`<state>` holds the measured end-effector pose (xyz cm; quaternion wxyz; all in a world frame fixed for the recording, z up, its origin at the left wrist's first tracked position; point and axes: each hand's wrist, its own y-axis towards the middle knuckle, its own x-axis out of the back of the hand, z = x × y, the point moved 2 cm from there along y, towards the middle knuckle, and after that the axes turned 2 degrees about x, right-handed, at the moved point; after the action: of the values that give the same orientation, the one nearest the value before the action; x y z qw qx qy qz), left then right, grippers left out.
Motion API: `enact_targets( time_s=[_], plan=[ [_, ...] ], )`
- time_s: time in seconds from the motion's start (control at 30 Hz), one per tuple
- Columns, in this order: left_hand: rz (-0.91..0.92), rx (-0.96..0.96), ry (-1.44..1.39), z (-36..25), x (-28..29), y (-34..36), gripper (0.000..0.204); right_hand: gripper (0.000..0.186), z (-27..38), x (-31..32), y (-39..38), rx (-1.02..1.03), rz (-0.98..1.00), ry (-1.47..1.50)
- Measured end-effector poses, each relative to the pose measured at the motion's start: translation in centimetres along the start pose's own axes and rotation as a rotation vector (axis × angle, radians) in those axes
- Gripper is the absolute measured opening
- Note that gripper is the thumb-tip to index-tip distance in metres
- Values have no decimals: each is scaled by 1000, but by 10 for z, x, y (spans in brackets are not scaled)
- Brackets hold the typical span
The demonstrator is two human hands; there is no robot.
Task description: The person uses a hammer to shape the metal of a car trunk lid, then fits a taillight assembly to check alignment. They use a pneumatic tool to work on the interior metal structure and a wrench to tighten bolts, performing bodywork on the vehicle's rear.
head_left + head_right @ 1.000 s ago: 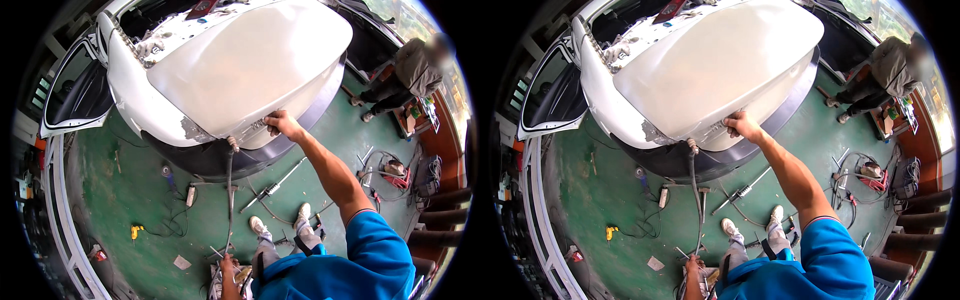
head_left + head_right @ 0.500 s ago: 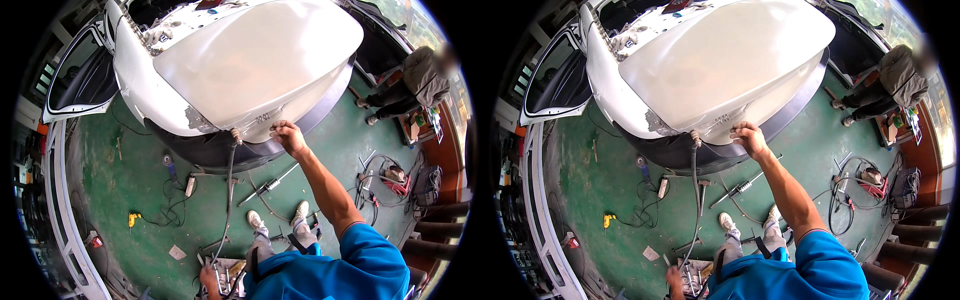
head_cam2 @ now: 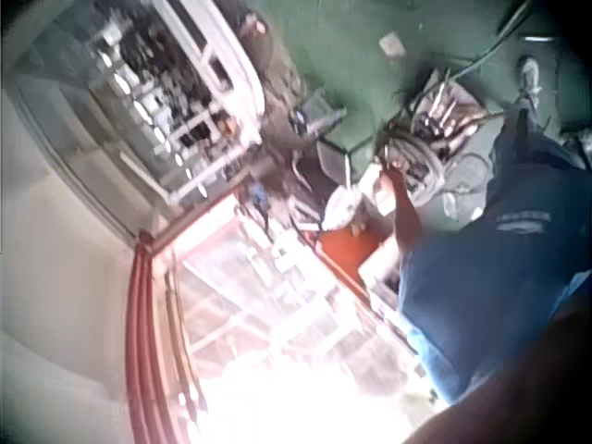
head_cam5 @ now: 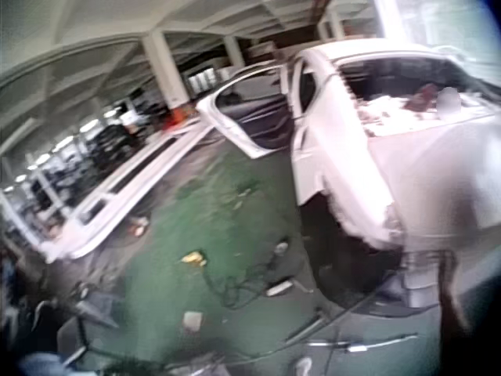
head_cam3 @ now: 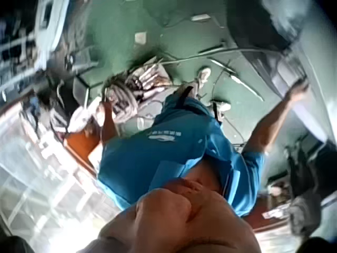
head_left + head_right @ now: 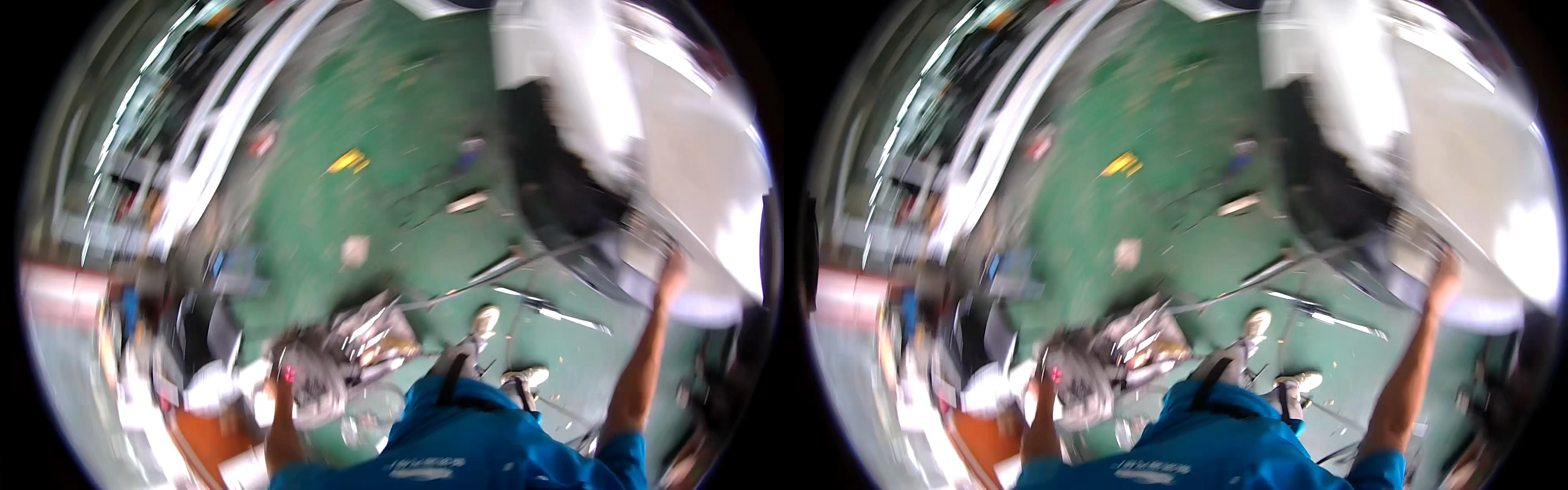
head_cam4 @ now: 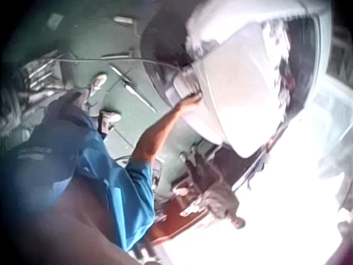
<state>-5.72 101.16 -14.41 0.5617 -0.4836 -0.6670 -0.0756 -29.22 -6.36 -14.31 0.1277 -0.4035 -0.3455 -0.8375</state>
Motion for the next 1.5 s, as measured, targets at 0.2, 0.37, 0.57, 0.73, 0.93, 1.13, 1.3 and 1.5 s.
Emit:
enact_targets(
  time_s=[0.2, 0.37, 0.57, 0.73, 0.93, 1.13, 1.3, 1.5],
  plan=[
    [-545, -228, 657, 70, 100, -80, 13, 28, 81, -12, -6, -504, -67, 597],
    [-542, -93, 773, 73, 107, -90, 23, 34, 102, 0, 14, -562, -34, 793],
    [-563, 95, 795, 100, 90, -35, 53, 36, 55, 1, 13, -563, 22, 541],
    [-517, -261, 1756, 148, 87, 35, 52, 36, -77, 4, 24, -53, 309, -357],
    [-631, -510, 221, 40, 21, -60, 49, 25, 83, -52, 33, -300, -128, 368],
    [-316, -455, 323, -66, 3, -87, 52, 35, 83, 17, 12, -451, -7, 529],
    [-200, -602, 280, -78, -23, -70, 51, 38, 88, 32, 25, -331, 214, 410],
    [-149, -705, 269, -80, -35, -56, 48, 30, 107, 23, 33, -118, 167, 100]
  ],
)
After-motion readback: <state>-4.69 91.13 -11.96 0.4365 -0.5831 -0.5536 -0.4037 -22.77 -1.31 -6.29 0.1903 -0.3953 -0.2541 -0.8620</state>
